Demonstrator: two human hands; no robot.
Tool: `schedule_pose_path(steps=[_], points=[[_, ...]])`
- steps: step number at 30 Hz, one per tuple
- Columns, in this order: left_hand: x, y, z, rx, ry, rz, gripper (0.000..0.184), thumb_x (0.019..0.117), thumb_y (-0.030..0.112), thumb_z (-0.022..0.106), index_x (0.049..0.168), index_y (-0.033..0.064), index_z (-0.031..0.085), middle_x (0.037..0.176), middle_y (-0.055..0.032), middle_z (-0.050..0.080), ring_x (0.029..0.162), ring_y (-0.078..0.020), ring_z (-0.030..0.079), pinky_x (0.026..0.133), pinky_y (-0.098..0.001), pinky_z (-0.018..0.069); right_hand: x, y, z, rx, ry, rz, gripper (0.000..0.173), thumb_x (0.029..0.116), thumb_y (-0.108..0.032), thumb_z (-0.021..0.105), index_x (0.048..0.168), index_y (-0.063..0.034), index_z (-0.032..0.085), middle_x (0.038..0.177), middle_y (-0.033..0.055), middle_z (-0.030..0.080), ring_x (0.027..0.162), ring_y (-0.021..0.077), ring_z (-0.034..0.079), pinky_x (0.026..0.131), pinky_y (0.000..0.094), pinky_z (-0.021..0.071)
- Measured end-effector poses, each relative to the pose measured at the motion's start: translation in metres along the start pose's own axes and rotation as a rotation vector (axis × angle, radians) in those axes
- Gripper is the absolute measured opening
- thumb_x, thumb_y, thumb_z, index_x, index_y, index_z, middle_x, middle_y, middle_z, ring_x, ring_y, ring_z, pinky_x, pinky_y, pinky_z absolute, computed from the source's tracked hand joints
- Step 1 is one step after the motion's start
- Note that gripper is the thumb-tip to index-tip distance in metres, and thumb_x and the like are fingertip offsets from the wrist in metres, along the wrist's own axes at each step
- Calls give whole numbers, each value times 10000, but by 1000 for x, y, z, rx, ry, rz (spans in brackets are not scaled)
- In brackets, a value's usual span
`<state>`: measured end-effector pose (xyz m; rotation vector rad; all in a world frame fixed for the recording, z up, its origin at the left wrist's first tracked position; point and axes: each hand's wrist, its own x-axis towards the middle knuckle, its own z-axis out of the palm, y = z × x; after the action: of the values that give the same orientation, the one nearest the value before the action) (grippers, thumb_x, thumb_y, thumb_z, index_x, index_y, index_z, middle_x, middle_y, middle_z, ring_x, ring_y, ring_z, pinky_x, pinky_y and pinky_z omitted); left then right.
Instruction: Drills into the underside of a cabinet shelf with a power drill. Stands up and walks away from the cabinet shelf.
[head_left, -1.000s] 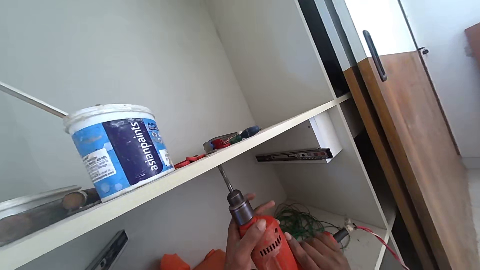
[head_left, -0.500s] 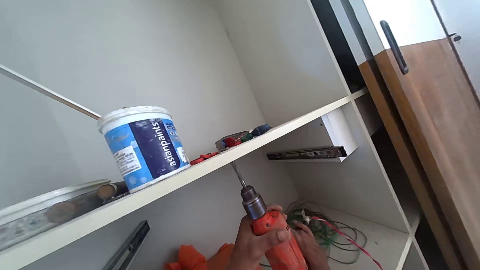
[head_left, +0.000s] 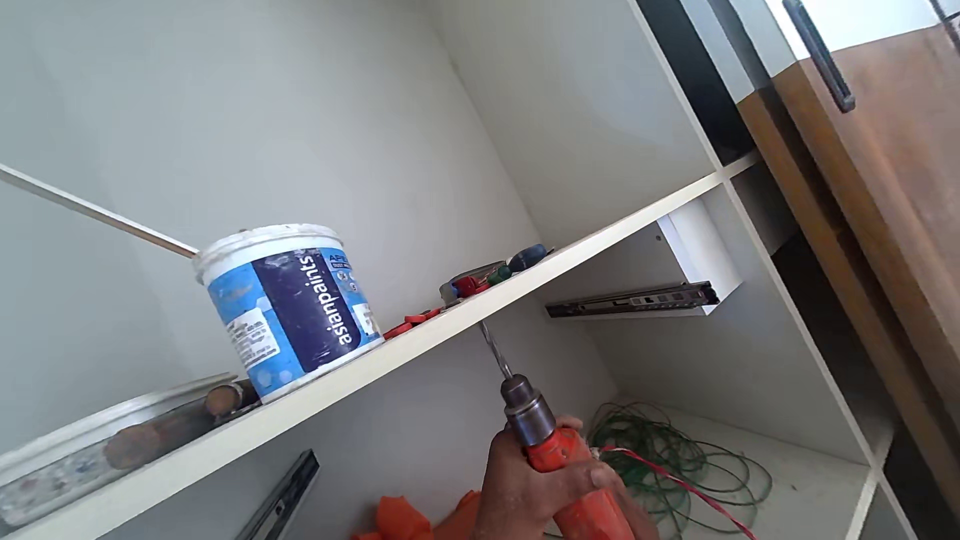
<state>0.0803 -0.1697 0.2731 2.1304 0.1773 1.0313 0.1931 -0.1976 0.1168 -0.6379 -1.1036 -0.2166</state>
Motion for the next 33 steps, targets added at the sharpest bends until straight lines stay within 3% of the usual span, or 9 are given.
schedule_pose_path(steps=[4,11,13,16,20,28,30,32,33], points=[[5,2,1,13,-4,20,657,725,495,895,1120,-3,732,997,-113,767,920,-215,750,838,-374,641,-5,35,-6,-8,-26,-119,412,1046,-410,530,1281,-94,652,1203,81,718,1173,136,655,1158,450,408],[-9,3,-4,-82,35,3,629,758,431,890,1132,-43,713,1014,-167,759,942,-273,749,854,-410,637,-11,47,-2,-63,-72,-248,414,1020,-373,584,1331,-101,612,1179,87,705,1154,147,644,1192,418,349],[-6,5,-1,-59,29,-10,614,756,431,889,1122,-32,720,1002,-151,762,933,-253,750,847,-392,637,-7,36,-4,-53,-45,-189,379,1048,-363,534,1305,-99,626,1190,62,705,1166,107,637,1188,401,358],[0,9,6,-3,36,-43,606,731,450,895,1102,-2,739,952,-106,766,880,-203,751,800,-356,641,1,3,-4,-6,21,-38,412,1023,-323,552,1197,26,686,1163,98,740,1155,96,661,1159,382,393],[-9,4,-1,-76,47,-3,595,753,407,897,1119,-29,723,999,-152,759,912,-245,747,823,-385,639,-13,41,0,-70,-46,-232,407,1031,-384,559,1348,-132,593,1220,68,687,1184,140,629,1186,421,362],[-5,-4,-2,-93,25,33,611,756,396,895,1131,-49,711,1025,-178,755,950,-272,745,861,-397,632,-17,55,6,-137,8,-237,411,1051,-393,501,1369,-148,584,1233,76,678,1220,157,615,1210,436,330],[-2,-2,0,-83,12,21,607,755,405,895,1123,-42,715,1009,-166,757,939,-260,746,854,-393,634,-15,46,4,-107,17,-187,406,1050,-385,509,1358,-135,599,1229,69,687,1209,141,621,1206,425,337],[-1,3,2,-42,20,-27,609,731,428,905,1108,-18,730,972,-129,762,899,-222,750,816,-371,642,-13,26,5,-12,39,-72,402,1046,-339,526,1285,-43,659,1218,93,716,1201,126,635,1189,419,358],[0,4,3,-35,24,-39,619,724,443,905,1108,-12,735,969,-119,764,893,-212,750,810,-365,641,-12,25,4,4,36,-34,402,1070,-374,490,1297,-87,657,1228,49,716,1199,87,633,1194,430,359]])
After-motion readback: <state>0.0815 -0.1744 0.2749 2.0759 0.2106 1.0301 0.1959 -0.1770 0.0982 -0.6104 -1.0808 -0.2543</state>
